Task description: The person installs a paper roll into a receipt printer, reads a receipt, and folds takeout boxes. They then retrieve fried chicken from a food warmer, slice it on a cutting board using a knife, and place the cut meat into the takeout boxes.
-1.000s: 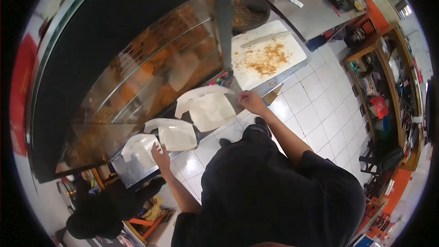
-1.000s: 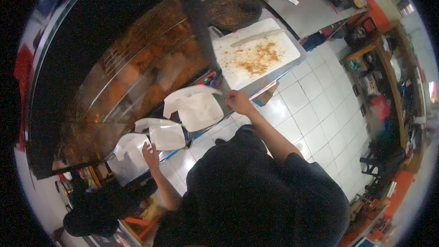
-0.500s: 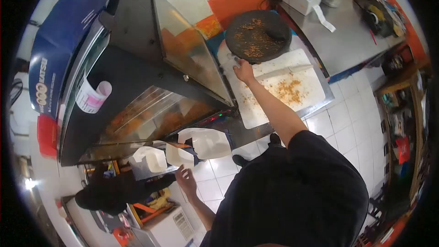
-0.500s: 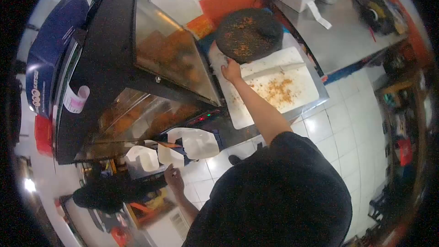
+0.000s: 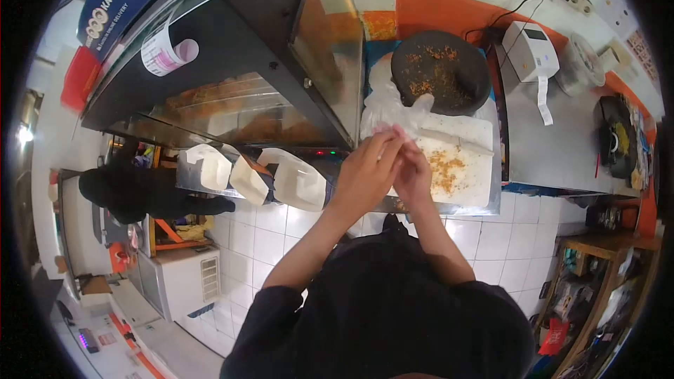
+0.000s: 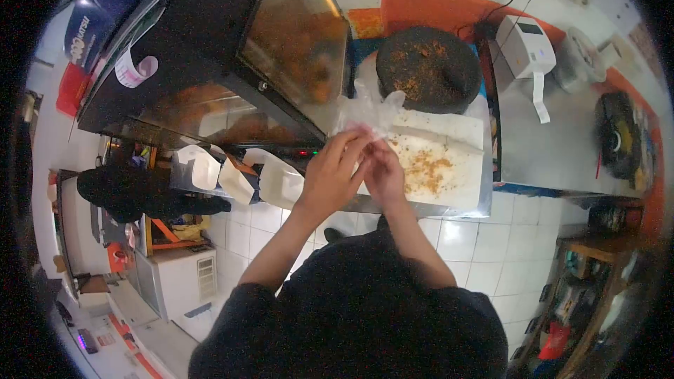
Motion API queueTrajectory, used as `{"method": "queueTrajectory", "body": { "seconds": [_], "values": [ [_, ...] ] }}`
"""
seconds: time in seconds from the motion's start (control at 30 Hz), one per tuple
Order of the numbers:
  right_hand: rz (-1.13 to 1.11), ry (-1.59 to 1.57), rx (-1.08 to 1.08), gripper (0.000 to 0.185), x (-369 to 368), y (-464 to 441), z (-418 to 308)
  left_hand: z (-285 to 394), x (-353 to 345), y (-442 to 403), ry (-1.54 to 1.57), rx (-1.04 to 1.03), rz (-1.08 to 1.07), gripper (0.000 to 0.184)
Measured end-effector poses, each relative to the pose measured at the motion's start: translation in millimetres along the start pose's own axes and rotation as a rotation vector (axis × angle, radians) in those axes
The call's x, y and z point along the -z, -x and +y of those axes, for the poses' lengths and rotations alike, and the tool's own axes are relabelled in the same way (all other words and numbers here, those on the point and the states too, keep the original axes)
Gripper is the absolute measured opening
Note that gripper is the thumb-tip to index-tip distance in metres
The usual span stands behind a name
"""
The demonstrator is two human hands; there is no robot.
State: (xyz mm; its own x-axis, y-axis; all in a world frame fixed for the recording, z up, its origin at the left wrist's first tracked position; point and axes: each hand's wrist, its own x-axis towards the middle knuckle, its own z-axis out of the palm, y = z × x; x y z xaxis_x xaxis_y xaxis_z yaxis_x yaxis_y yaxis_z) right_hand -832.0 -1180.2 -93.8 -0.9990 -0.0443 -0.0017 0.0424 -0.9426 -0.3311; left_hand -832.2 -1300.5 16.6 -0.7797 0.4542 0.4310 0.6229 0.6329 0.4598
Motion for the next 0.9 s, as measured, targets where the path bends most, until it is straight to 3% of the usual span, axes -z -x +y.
{"method": "queueTrajectory", "body": {
  "seconds": [0.07,0.17,0.2,0.27,0.37,0.47,0.57,0.67,0.8,0.9],
  "values": [
    [-0.07,-0.013,0.015,0.049,15,18,-5,-1,-17,-10,-0.005,-0.096,0.05,0.031],
    [0.128,0.145,0.054,0.05,-1,24,-21,10,-27,-11,-0.001,-0.173,0.115,0.033],
    [0.135,0.097,0.023,0.052,4,22,-22,13,-31,-6,-0.023,-0.172,0.032,0.033],
    [0.138,0.006,-0.047,0.057,18,17,-20,14,-40,8,-0.073,-0.167,-0.124,0.033],
    [-0.085,-0.329,-0.135,0.072,20,23,-21,17,-65,35,0.016,-0.159,-0.071,0.025],
    [-0.154,-0.336,-0.321,0.081,15,30,-23,32,-58,49,0.098,-0.046,-0.173,0.022],
    [-0.112,-0.177,-0.355,0.089,15,24,-14,36,-56,68,0.224,0.031,-0.208,0.018],
    [0.182,0.101,-0.207,0.094,-7,14,-4,26,-42,74,0.455,0.019,-0.404,0.013],
    [0.203,0.118,-0.017,0.096,-10,18,-4,17,-35,93,0.616,0.038,-0.394,0.015],
    [0.131,0.038,0.056,0.086,-25,28,-12,-1,-13,99,0.524,0.009,-0.132,0.019]
  ]
}}
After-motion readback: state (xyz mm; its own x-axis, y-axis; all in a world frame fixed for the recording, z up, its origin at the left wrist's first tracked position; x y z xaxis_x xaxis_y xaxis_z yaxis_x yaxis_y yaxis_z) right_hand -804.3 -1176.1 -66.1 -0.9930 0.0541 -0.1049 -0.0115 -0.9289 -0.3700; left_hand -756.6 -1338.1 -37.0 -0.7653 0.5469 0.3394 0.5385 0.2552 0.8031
